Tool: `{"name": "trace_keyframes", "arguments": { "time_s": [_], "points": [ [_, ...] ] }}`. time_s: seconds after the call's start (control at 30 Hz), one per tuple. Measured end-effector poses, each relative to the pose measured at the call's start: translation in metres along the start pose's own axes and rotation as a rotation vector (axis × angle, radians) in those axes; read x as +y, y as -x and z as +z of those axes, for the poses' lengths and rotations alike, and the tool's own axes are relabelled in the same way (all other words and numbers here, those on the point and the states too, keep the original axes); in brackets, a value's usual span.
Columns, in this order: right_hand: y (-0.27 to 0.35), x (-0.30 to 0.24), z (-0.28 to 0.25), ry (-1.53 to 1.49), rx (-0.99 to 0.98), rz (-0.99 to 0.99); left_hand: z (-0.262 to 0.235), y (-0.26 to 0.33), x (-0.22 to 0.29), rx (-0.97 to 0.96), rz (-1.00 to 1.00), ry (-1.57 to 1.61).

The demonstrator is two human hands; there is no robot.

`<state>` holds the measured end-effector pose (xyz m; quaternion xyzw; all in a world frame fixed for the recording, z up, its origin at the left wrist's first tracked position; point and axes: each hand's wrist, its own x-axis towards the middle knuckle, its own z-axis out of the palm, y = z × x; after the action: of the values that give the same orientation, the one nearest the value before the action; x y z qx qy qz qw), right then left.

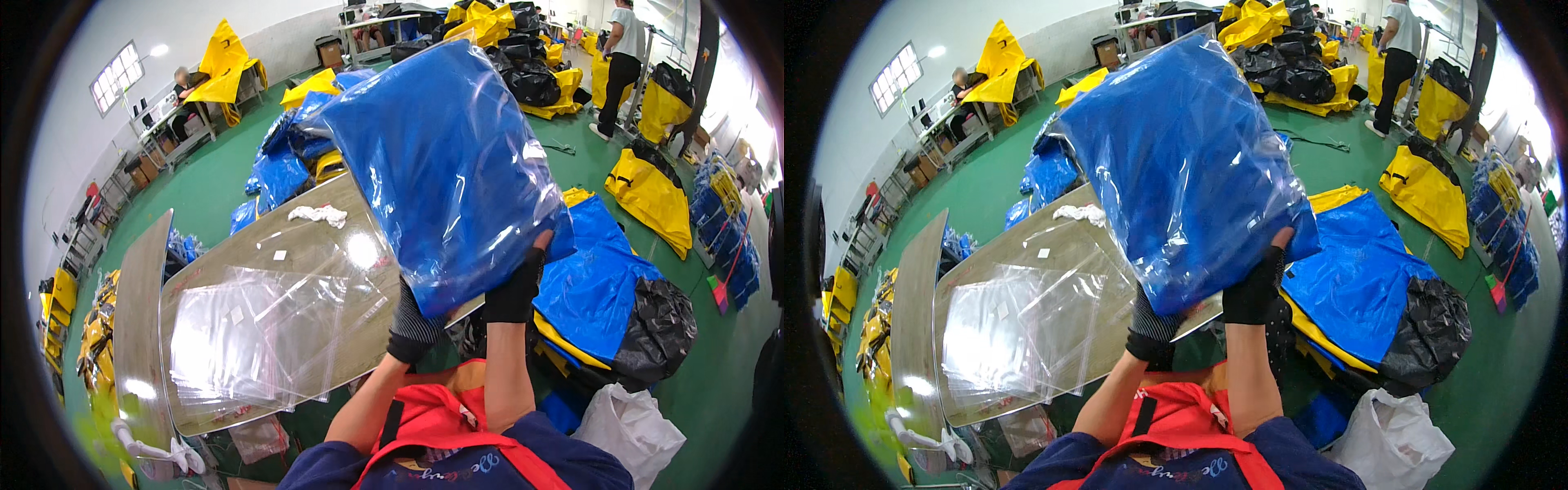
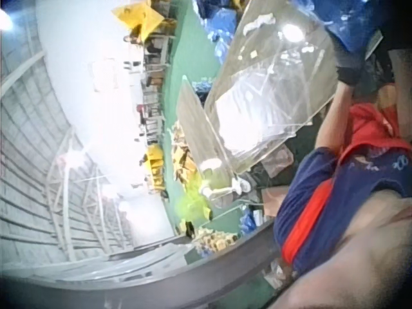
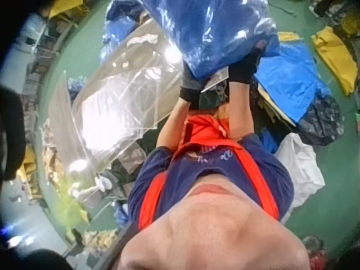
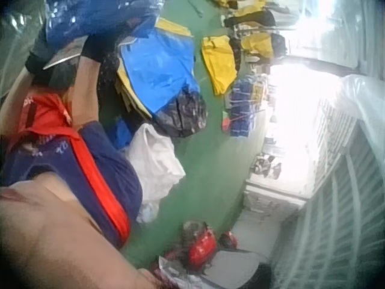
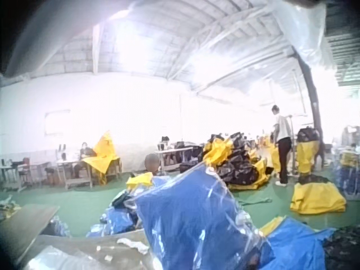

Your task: The person folds blue and yellow tarps on a table, then places each folded tarp into a clear plastic bag. The person repeats this process for multiple tarps, handling them one at a time.

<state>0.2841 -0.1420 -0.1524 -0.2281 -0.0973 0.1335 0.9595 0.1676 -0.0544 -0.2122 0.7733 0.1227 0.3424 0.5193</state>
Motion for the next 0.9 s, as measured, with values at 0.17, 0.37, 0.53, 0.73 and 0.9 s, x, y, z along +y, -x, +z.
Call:
{"name": "trace_keyframes", "arguments": {
  "time_s": [0.17, 0.37, 0.53, 0.73, 0.9],
  "points": [
    [0.010, -0.004, 0.003, 0.139, 0.078, 0.083, -0.011, 0.001, -0.004, -0.081, 0.035, 0.454],
    [0.013, 0.016, -0.016, 0.178, 0.009, 0.005, -0.007, 0.006, -0.032, -0.121, -0.298, 0.711],
    [-0.007, 0.023, -0.026, 0.259, -0.026, -0.121, 0.026, 0.010, -0.027, 0.074, -0.501, 0.726],
    [-0.034, -0.020, -0.010, 0.908, -0.275, -0.566, -0.006, 0.036, 0.062, -0.259, 0.102, -0.273],
    [-0.039, -0.064, 0.012, 1.056, -0.901, -0.822, -0.085, -0.073, 0.126, 0.295, 0.973, -0.694]
  ]
}}
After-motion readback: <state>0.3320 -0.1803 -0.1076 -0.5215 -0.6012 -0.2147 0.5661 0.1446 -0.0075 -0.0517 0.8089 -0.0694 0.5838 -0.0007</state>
